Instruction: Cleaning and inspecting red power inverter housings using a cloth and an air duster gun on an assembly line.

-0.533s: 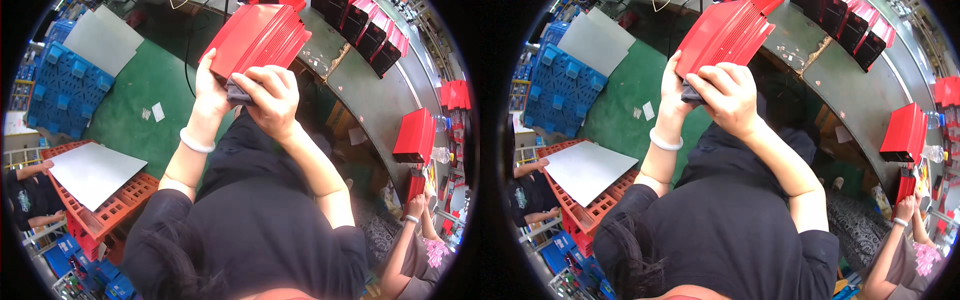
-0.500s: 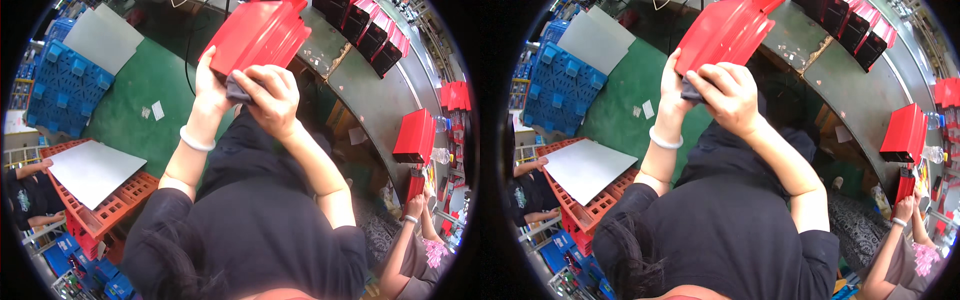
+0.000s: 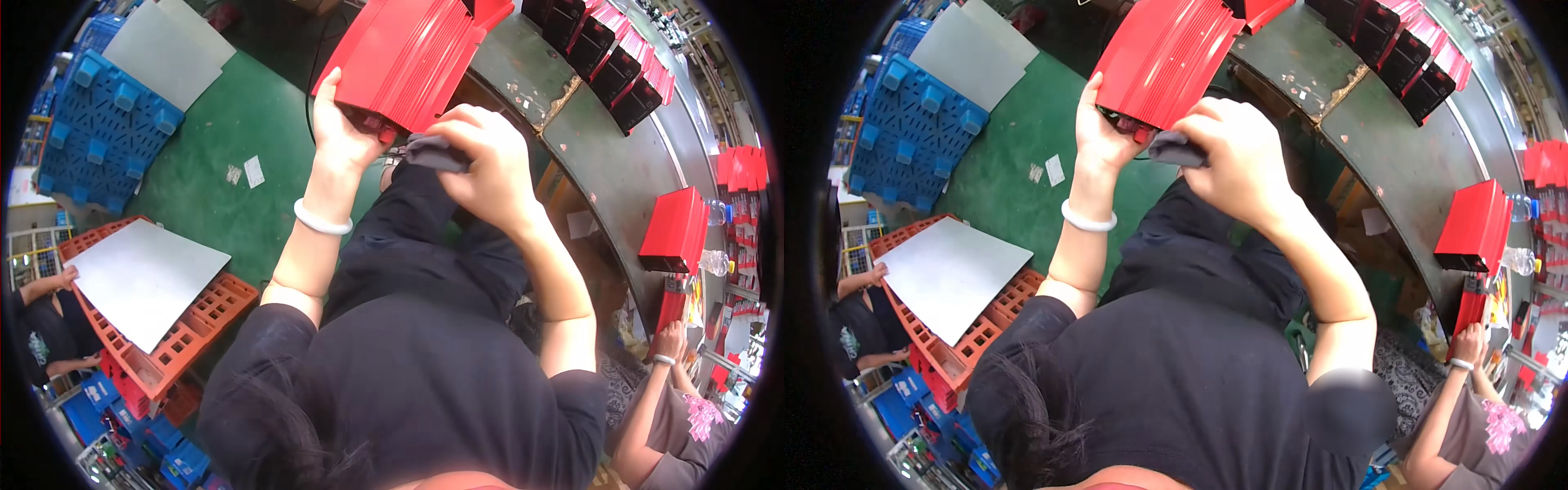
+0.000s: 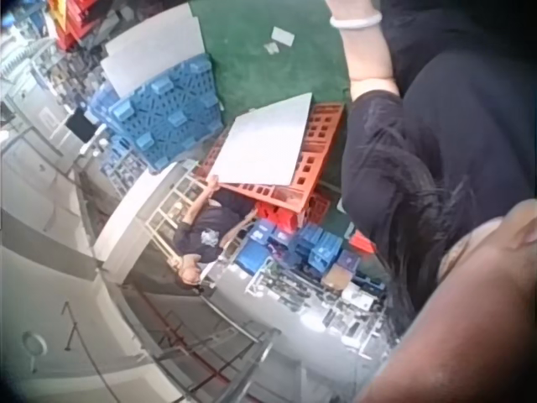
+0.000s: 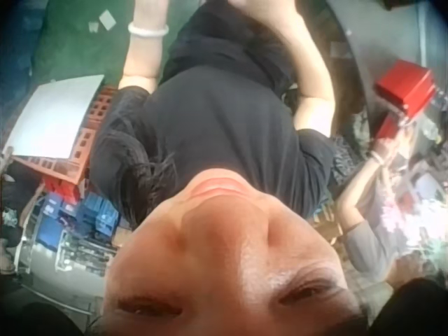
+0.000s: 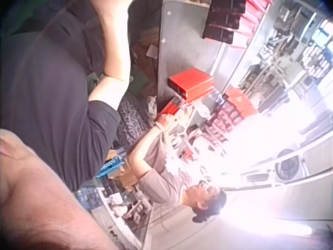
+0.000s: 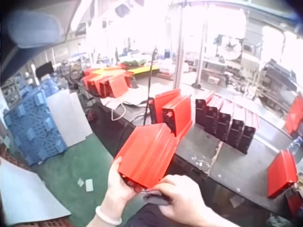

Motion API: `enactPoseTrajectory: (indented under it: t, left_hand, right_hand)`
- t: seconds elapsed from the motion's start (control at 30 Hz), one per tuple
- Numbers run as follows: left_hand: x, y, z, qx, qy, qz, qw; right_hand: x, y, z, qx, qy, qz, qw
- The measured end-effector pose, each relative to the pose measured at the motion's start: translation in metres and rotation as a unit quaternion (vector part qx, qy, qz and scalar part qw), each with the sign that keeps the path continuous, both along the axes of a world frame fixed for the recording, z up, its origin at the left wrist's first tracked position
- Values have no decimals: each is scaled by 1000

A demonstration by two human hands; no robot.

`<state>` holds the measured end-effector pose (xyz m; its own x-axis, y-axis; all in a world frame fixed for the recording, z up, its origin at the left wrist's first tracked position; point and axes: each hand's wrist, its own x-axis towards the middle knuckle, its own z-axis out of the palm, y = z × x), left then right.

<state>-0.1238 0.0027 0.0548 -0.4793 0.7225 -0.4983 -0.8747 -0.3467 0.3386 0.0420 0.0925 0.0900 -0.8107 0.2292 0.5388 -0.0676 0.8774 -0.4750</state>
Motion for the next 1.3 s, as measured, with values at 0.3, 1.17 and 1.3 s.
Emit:
enactPoseTrajectory:
  t: [0.3,1.17,1.3]
  left_hand:
    - [-17,7,-2,17,53,7,998]
    - [-1,-37,33,422,22,-64,904]
    - [-10,-42,32,418,34,-40,907]
  right_hand:
    - [-44,-18,-31,4,113,-55,992]
    - [36,-6,-28,-460,132,-20,878]
    - [46,-8,-45,-513,162,-13,843]
